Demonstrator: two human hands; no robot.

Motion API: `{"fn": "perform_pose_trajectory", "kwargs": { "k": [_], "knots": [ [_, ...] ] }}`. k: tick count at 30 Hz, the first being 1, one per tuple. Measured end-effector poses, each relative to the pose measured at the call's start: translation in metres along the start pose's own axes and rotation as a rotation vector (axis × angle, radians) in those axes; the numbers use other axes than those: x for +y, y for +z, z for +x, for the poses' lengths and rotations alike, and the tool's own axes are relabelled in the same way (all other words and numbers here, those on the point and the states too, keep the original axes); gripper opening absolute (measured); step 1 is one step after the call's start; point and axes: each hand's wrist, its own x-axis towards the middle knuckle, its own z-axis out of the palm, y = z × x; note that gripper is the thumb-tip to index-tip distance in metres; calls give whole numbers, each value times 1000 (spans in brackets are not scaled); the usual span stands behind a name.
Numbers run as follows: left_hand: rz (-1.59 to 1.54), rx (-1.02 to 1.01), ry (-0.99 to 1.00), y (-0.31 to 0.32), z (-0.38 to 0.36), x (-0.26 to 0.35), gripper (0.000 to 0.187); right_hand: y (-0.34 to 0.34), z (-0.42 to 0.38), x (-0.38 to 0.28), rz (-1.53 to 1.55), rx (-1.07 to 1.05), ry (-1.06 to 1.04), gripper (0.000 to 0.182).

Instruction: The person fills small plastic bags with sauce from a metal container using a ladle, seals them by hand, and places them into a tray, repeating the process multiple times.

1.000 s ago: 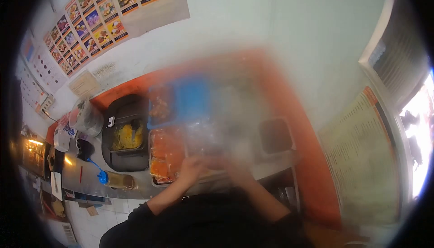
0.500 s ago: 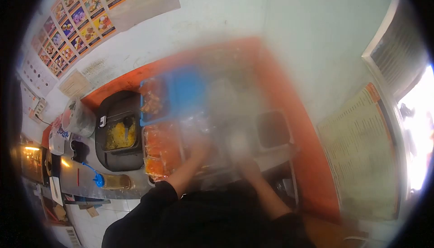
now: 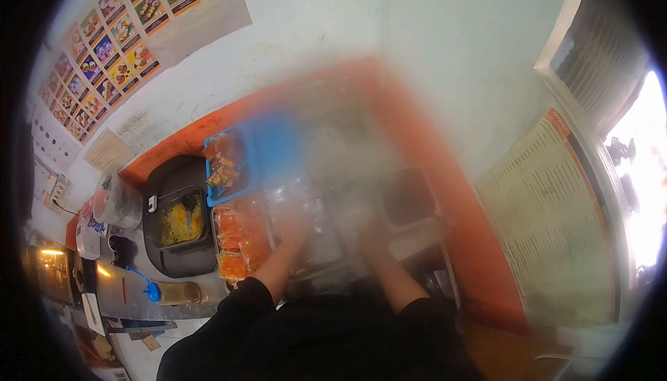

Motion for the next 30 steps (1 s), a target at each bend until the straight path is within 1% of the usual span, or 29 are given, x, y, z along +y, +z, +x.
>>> {"fn": "perform_pose_trajectory", "kwargs": {
  "k": [2, 4, 5, 7, 8, 9, 10, 11, 12, 13, 14, 15, 16, 18, 20, 22, 24, 25, 26, 27, 28, 29, 30],
  "knots": [
    [14, -21, -44, -9, -2, 4, 30, 2, -2, 2, -1, 14, -23, 10],
    [-45, 130, 70, -12, -5, 3, 31, -5, -3, -5, -88, 112, -123, 10],
    [-44, 132, 66, -11, -7, 0, 31, -9, -5, -9, -87, 110, -128, 10],
    [-312, -1, 48, -10, -14, -3, 30, -34, -6, -32, 11, 307, -265, 7],
    [-472, -188, 132, -13, -26, -2, 26, -42, -9, -40, 12, 308, -264, 7],
    [-631, -375, 215, -26, -37, 9, 24, -49, -13, -48, 149, 256, -144, 7],
    [-873, -604, 46, -48, -47, 28, 23, -51, -16, -52, 286, 201, -25, 7],
    [-1111, -832, -137, -64, -58, 46, 23, -49, -22, -51, 287, 197, -25, 7],
    [-1112, -830, -142, -68, -65, 53, 23, -47, -29, -50, 362, 200, -84, 8],
    [-1147, -803, -74, -69, -72, 58, 23, -46, -33, -48, 436, 205, -145, 9],
    [-1180, -778, -6, -68, -77, 60, 23, -46, -34, -45, 436, 204, -146, 9],
    [-1299, -895, -189, -61, -77, 58, 20, -49, -37, -44, 436, 170, -129, 12],
    [-1300, -896, -190, -56, -80, 57, 20, -51, -39, -44, 435, 136, -112, 15],
    [-1162, -684, -123, -51, -86, 55, 18, -57, -39, -50, 443, 167, -129, 17],
    [-1158, -675, -98, -52, -84, 55, 17, -71, -38, -58, 453, 204, -147, 19],
    [-1156, -668, -74, -60, -80, 59, 17, -102, -41, -76, 631, -294, -91, 19],
    [-1120, -801, 79, -72, -75, 62, 15, -95, -47, -67, 657, -332, -59, 20],
    [-1120, -806, 83, -74, -71, 61, 15, -90, -48, -61, 681, -369, -34, 21],
    [-1143, -894, 36, -75, -67, 61, 14, -84, -49, -53, 681, -365, -31, 21],
    [-1165, -982, -15, -75, -67, 60, 13, -82, -48, -50, 744, -385, 47, 20],
    [-1163, -984, -16, -73, -68, 62, 13, -80, -49, -49, 807, -405, 126, 20],
    [-1032, -851, 132, -69, -69, 64, 14, -80, -50, -47, 810, -404, 128, 20],
    [-897, -718, 274, -71, -70, 68, 15, -92, -49, -55, 539, -326, 15, 16]
  ]
}}
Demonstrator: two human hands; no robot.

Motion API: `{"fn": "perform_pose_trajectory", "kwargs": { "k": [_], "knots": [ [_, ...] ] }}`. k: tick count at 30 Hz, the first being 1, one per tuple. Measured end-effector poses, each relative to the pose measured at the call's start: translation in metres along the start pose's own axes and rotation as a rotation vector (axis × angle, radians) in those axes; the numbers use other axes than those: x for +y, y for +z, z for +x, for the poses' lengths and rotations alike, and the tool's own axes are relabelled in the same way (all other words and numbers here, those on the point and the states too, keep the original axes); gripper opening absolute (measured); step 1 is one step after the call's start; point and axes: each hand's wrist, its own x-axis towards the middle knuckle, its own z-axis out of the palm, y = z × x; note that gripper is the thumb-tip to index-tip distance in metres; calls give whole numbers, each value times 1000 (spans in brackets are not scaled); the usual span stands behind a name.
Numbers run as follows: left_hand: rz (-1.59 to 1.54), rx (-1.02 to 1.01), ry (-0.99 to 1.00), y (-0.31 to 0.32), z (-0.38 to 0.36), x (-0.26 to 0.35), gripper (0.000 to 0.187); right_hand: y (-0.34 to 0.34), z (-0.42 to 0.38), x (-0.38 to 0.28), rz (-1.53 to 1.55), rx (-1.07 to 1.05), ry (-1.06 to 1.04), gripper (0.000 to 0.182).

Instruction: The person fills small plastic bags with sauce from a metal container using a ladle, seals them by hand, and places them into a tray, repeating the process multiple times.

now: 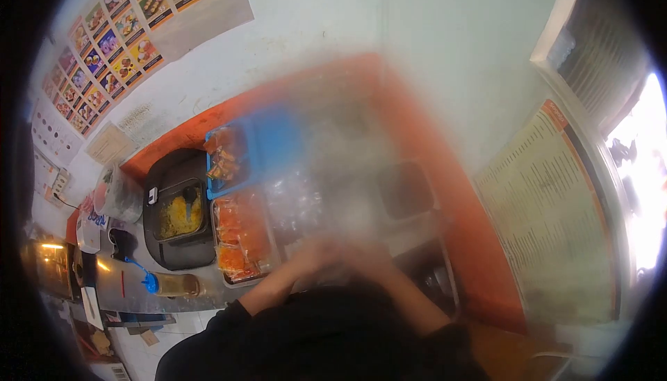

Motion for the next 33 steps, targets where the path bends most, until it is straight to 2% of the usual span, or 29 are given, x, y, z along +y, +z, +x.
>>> {"fn": "perform_pose_trajectory", "kwargs": {
  "k": [1, 2, 3, 4, 5, 7, 8, 9, 10, 11, 12, 13, 15, 16, 18, 19, 21, 22, 24, 26, 28, 29, 30, 31, 33],
  "knots": [
    [0, -3, -1, 1, 1, 5, 15, -4, 0, -7, -289, 56, -82, 12],
    [38, 35, -81, 1, 2, 10, 15, -6, 0, -7, -288, 56, -82, 12],
    [77, 74, -160, 1, 3, 16, 16, -8, 1, -7, -349, 180, -91, 9],
    [79, 75, -158, 1, 5, 9, 16, -10, 2, -6, -410, 305, -101, 6],
    [165, 79, -152, 0, 7, -4, 16, -10, 4, -1, -409, 307, -102, 6],
    [250, 74, -151, 3, 8, -11, 17, -6, 6, 9, -176, 351, -304, 8],
    [286, 132, -72, 5, 9, -14, 17, -7, 4, 12, -176, 352, -302, 8],
    [322, 190, 9, 6, 11, -13, 18, -10, 4, 6, -285, 343, -335, 10],
    [324, 184, 10, 7, 13, -12, 18, -11, 3, 2, -392, 335, -364, 14],
    [457, 212, 77, 10, 15, -10, 18, -8, 2, 2, -393, 341, -359, 14],
    [589, 241, 147, 12, 19, -8, 18, -3, 1, 3, -499, 246, -208, 16],
    [587, 236, 151, 14, 21, 12, 18, -2, 0, 5, -602, 150, -56, 18],
    [685, 138, 21, 18, 19, 49, 15, -4, -1, 8, -601, 89, -34, 20],
    [685, 132, 25, 20, 20, 47, 15, -5, -2, 8, -594, 25, -16, 21],
    [654, -9, 2, 24, 21, 43, 18, -14, -3, 2, -541, 107, -29, 22],
    [654, -11, 7, 24, 21, 43, 18, -20, -4, -4, -489, 182, -45, 23],
    [511, 150, 353, 23, 18, 47, 39, -29, -8, -24, -438, 161, 21, 23],
    [511, 142, 357, 23, 18, 51, 39, -32, -10, -29, -385, 137, 83, 22],
    [912, 40, 415, 23, 19, 59, 52, -27, -12, -18, -457, 120, 105, 23],
    [896, 20, 437, 31, 24, 33, 53, -19, -13, 5, -533, 98, 122, 23],
    [884, -2, 462, 33, 29, 20, 55, -17, -14, 32, -349, 177, -185, 20],
    [766, -20, 355, 30, 30, 18, 60, -24, -13, 41, -350, 184, -182, 20],
    [648, -38, 247, 27, 31, 16, 64, -37, -9, 45, -182, 416, -183, 19],
    [647, -41, 250, 23, 31, 12, 64, -50, -5, 50, -9, 644, -183, 18],
    [381, 114, 141, 15, 30, 3, 75, -75, 7, 59, 284, 1183, 70, 16]
  ]
}}
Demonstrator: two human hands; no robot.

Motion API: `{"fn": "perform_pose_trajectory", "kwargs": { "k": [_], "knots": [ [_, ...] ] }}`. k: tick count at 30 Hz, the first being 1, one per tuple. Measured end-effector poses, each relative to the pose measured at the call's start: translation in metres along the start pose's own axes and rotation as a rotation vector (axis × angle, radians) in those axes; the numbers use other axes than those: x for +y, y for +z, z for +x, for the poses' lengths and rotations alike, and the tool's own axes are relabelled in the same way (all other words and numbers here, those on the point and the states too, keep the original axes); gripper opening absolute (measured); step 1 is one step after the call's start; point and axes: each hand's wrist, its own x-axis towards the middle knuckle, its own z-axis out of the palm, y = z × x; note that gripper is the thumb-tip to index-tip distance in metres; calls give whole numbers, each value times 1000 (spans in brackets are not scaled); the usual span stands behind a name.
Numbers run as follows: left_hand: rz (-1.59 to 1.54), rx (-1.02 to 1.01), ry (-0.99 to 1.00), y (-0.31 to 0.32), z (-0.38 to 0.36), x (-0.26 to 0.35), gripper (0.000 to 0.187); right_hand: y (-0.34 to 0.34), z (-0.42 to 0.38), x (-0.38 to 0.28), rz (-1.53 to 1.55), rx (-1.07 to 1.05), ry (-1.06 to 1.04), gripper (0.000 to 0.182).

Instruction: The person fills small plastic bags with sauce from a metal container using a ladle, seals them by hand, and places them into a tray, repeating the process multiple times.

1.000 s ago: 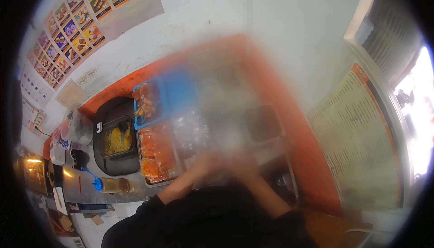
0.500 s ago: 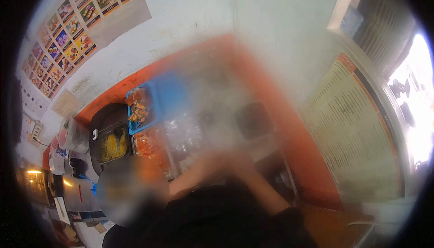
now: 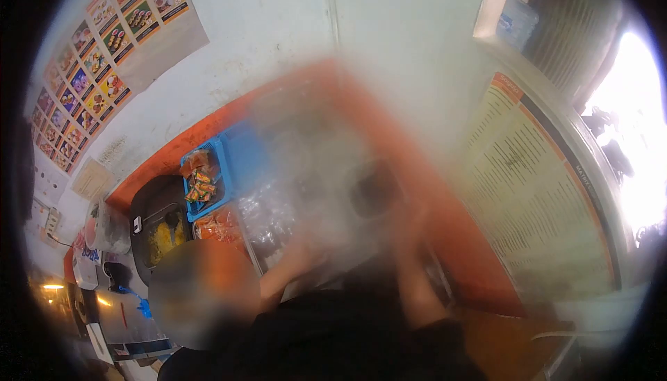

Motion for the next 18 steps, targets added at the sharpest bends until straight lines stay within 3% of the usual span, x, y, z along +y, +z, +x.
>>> {"fn": "perform_pose_trajectory", "kwargs": {
  "k": [1, 3, 4, 6, 7, 9, 13, 15, 18],
  "knots": [
    [0, -4, 2, 0, -1, -3, 75, -5, 6, 8, 0, 4, 1, 16],
    [-75, 79, -92, 0, 1, -8, 79, -8, 24, 30, 128, -57, 356, 17],
    [-75, 80, -87, 1, 1, -9, 79, -8, 33, 62, 130, -55, 352, 17],
    [-138, 125, -78, 3, 2, -11, 80, -7, 42, 133, -104, -129, -104, 20],
    [-137, 125, -77, 4, 3, -11, 80, -5, 39, 110, -104, -128, -105, 20],
    [-143, 109, -82, 5, 4, -10, 79, -1, 26, 30, -11, -138, 231, 18],
    [-110, 96, -44, 5, 4, -9, 76, -8, 39, 46, -84, -163, 191, 15],
    [-168, 103, -57, 6, 6, -18, 72, -15, 37, 28, -432, 29, -547, 13],
    [-221, 173, -105, 7, 7, -15, 70, -19, 18, 15, -466, -145, -552, 16]
  ]
}}
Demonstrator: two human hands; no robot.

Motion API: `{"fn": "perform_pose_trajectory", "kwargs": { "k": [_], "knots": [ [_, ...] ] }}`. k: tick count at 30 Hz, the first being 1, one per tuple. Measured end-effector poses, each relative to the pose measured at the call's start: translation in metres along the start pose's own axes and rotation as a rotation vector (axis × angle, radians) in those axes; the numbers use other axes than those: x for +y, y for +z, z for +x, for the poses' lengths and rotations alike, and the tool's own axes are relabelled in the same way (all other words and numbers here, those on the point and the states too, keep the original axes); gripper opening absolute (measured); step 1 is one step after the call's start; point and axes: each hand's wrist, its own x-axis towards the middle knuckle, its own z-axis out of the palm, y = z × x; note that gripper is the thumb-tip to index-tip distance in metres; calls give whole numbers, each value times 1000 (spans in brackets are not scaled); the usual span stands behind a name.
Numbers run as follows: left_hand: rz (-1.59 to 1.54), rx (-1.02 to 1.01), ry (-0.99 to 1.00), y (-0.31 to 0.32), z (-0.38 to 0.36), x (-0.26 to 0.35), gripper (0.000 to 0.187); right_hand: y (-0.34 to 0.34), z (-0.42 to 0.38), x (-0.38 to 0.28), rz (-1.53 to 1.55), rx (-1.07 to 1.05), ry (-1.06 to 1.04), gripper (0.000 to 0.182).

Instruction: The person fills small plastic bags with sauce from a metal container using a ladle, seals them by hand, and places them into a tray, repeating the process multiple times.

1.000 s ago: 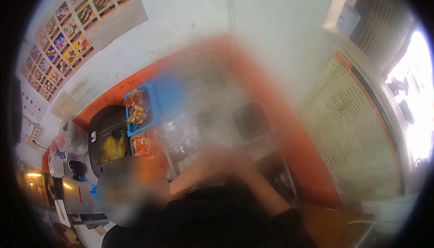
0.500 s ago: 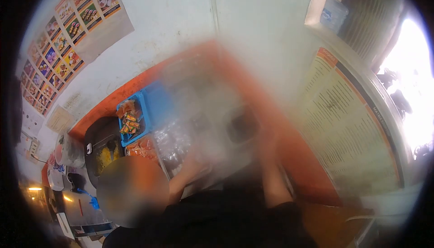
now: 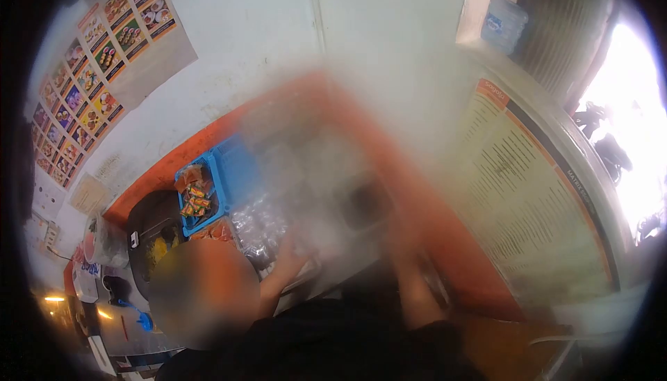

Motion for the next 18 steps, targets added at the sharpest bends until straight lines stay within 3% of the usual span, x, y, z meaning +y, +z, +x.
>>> {"fn": "perform_pose_trajectory", "kwargs": {
  "k": [1, 3, 4, 6, 9, 10, 12, 14, 16, 18],
  "knots": [
    [-2, -2, 2, 1, 1, -3, 70, 16, -19, 16, -3, 2, -1, 16],
    [45, -38, 23, 1, 6, -11, 69, 64, -58, 61, -12, -177, 316, 18],
    [45, -35, 26, 2, 9, -10, 69, 56, -51, 36, -10, -174, 313, 18],
    [124, -16, 68, 4, 14, -7, 70, 37, -44, -13, 587, -272, 706, 20],
    [15, -30, 66, 7, 28, -22, 70, 79, -86, 46, 552, -101, 590, 21],
    [16, -29, 71, 8, 34, -20, 70, 64, -70, 22, 554, -98, 587, 21],
    [-63, 27, 133, 12, 46, -18, 70, 31, -48, -21, 970, 28, 1106, 21],
    [65, 7, 181, 20, 69, -54, 69, 39, -57, 1, 912, 33, 1119, 20],
    [193, -15, 236, 23, 84, -53, 69, 34, -53, -1, 857, 43, 1127, 20],
    [317, 20, 216, 27, 95, -41, 66, 25, -51, -8, 1138, 111, 1172, 19]
  ]
}}
